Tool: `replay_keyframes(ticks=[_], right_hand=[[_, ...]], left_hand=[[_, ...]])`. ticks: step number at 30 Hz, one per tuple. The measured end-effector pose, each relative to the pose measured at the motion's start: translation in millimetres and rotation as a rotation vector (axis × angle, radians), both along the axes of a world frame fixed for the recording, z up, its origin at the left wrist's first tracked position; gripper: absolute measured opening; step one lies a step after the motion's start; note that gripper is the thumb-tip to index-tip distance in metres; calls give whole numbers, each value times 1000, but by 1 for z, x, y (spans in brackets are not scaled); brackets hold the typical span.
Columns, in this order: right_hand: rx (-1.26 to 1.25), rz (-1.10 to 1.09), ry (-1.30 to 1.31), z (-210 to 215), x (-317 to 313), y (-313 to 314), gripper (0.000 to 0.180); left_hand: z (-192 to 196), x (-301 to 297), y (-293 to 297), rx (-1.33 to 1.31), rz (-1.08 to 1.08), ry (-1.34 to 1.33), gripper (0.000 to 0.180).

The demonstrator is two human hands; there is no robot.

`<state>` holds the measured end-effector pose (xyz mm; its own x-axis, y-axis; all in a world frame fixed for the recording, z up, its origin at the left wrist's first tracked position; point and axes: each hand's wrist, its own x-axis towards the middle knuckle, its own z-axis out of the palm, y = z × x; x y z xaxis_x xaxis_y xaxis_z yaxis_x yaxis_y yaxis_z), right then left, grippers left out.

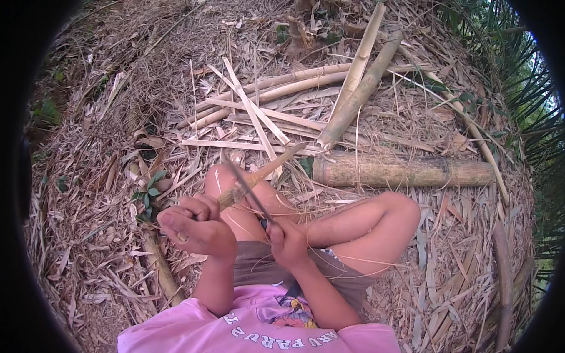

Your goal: The person shaves a piece of bamboo using a knife. They peel away long thin strips and smooth the surface of the bamboo stalk.

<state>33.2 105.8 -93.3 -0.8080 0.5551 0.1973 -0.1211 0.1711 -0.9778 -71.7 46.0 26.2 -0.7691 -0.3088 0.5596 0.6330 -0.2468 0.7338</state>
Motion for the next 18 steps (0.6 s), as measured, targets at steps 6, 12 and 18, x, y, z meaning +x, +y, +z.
replay_keyframes(ticks=[6,12,18], right_hand=[[73,-13,-47,22,-10,11,52],[-19,-52,-481,-34,-6,16,61],[-145,-13,16,-9,4,4,55]], left_hand=[[1,-9,-5,2,68,-53,42],[-5,-2,-6,-47,41,6,41],[-6,-5,-11,41,41,-65,40]])
